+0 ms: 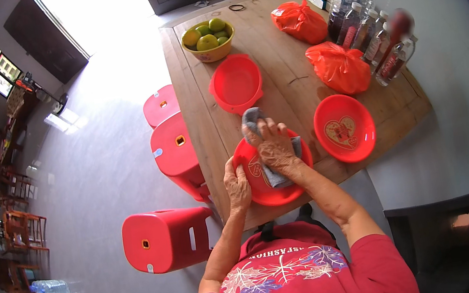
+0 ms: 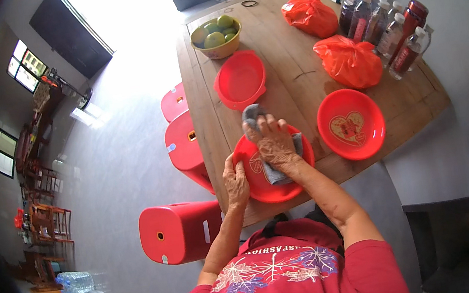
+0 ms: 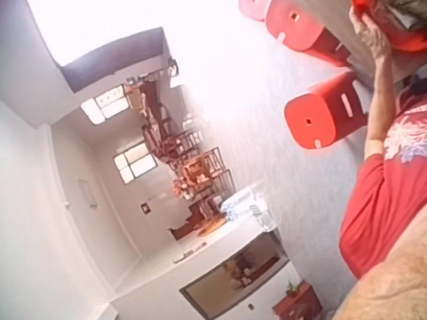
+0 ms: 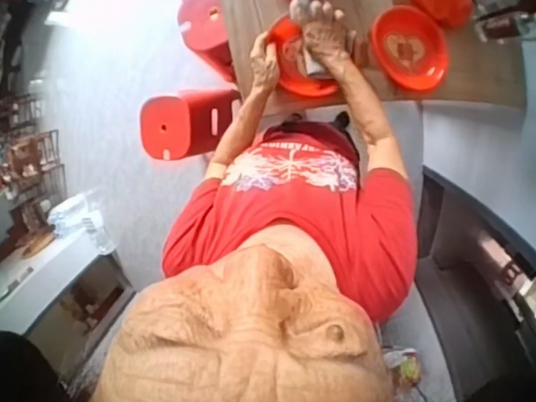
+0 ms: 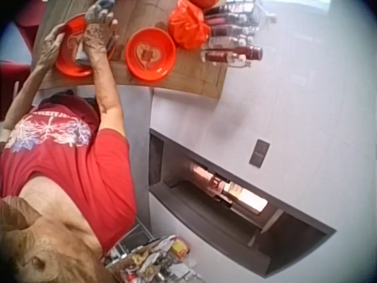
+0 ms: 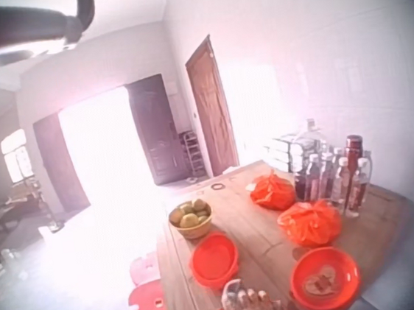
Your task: The person wipes several red plastic plates with a gray cloth on a wooden table. They handle the plates one at a time, wiping both the inside and outside surfaces, then place them back on the table. The person also wipes the table surface at the end.
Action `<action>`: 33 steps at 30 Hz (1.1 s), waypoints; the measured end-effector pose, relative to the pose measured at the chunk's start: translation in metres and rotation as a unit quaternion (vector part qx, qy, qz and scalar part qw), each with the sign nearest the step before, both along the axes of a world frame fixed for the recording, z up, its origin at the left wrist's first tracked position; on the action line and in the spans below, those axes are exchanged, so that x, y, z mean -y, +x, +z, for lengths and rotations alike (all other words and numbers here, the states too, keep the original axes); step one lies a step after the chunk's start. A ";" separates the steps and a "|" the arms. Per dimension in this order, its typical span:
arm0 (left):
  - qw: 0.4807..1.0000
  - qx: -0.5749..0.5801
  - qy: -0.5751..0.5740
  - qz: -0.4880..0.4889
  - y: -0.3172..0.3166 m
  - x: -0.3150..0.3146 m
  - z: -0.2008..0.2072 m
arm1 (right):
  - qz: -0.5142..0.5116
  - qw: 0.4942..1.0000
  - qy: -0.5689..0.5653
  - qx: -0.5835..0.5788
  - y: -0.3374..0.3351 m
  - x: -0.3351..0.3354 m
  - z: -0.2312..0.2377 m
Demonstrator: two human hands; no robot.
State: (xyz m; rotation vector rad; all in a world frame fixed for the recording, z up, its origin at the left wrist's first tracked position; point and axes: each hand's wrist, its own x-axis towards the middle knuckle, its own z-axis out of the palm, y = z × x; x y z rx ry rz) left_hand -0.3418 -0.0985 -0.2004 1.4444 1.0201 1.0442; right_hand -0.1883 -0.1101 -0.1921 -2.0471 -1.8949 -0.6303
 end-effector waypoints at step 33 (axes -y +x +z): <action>0.972 0.194 -0.115 0.067 -0.041 -0.017 0.036 | 0.023 0.997 0.040 -0.063 -0.030 0.042 0.038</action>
